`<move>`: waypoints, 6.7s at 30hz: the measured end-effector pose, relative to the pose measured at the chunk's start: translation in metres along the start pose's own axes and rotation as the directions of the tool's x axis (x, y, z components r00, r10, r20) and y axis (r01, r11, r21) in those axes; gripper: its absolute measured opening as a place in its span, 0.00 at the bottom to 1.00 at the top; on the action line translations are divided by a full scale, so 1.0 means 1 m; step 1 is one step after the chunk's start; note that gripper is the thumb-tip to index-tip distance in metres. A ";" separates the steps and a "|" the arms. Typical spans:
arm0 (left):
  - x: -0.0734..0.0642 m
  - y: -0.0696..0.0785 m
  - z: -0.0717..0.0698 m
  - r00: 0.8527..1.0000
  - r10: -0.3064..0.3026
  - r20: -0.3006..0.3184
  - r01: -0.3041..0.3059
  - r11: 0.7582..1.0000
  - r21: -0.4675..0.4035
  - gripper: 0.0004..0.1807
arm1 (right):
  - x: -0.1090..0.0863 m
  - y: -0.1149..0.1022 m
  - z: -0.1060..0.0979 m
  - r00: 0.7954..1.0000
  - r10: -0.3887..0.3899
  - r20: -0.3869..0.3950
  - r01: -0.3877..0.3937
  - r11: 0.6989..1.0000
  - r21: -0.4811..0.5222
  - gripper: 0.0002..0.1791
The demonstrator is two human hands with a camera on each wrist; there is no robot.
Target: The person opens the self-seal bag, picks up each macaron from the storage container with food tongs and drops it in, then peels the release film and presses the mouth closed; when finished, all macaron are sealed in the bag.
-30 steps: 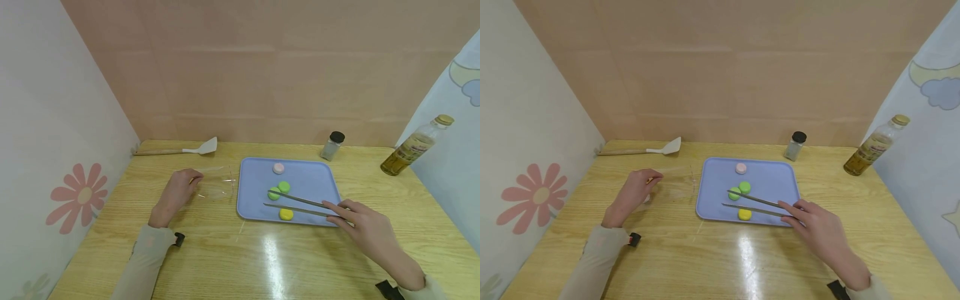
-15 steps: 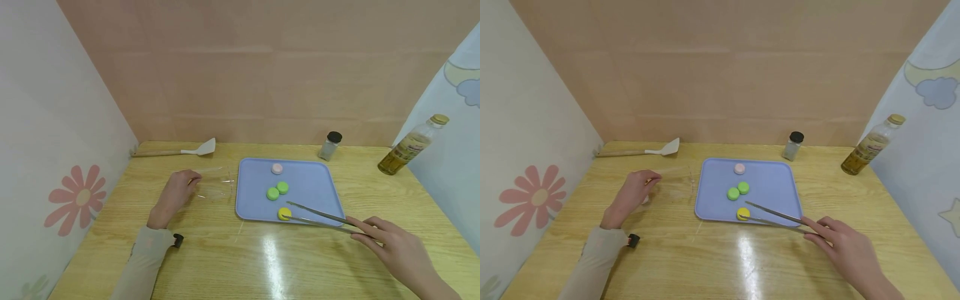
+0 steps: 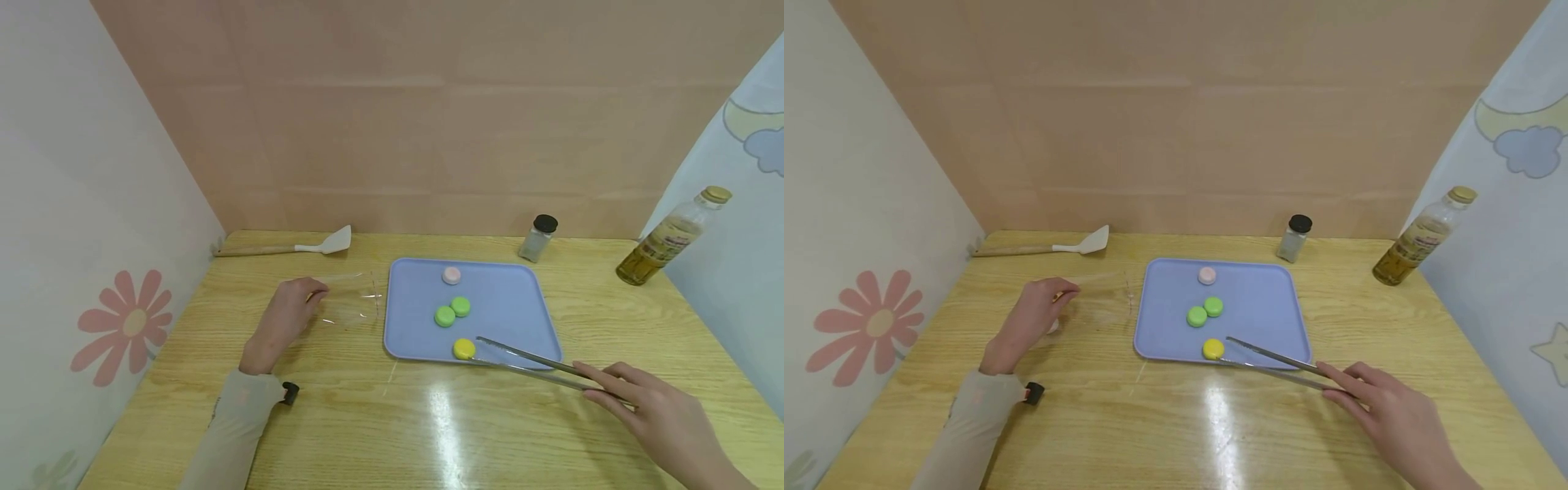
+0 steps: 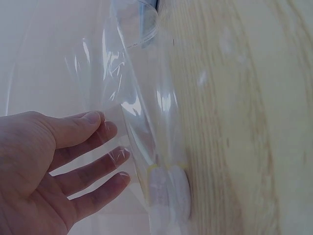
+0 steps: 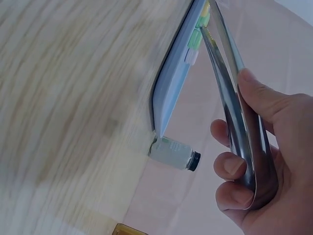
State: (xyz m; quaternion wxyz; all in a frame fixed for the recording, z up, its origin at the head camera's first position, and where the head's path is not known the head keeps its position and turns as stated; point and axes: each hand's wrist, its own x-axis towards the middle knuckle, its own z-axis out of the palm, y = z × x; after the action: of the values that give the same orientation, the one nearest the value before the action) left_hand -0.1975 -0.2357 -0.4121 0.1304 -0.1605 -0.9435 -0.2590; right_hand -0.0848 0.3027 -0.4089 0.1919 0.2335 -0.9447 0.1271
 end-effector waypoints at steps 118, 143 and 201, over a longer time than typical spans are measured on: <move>0.002 0.000 -0.004 1.000 0.007 -0.005 -0.007 0.999 -0.031 0.07 | 0.200 -0.126 0.128 0.933 -0.349 -0.090 0.357 0.927 0.112 0.19; 0.003 -0.003 -0.002 1.000 0.028 0.009 -0.028 0.999 -0.032 0.08 | 0.219 -0.149 0.151 0.940 -0.325 -0.103 0.335 0.936 0.108 0.18; 0.000 -0.003 -0.003 0.999 0.020 0.025 -0.020 1.000 -0.024 0.08 | 0.094 -0.049 0.055 0.933 -0.250 -0.259 0.261 0.965 0.009 0.31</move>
State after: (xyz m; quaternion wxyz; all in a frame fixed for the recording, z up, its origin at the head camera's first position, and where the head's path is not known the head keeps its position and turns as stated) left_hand -0.1978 -0.2401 -0.4110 0.1191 -0.1748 -0.9403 -0.2666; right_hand -0.1540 0.2052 -0.4106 0.3220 0.3400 -0.8707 0.1505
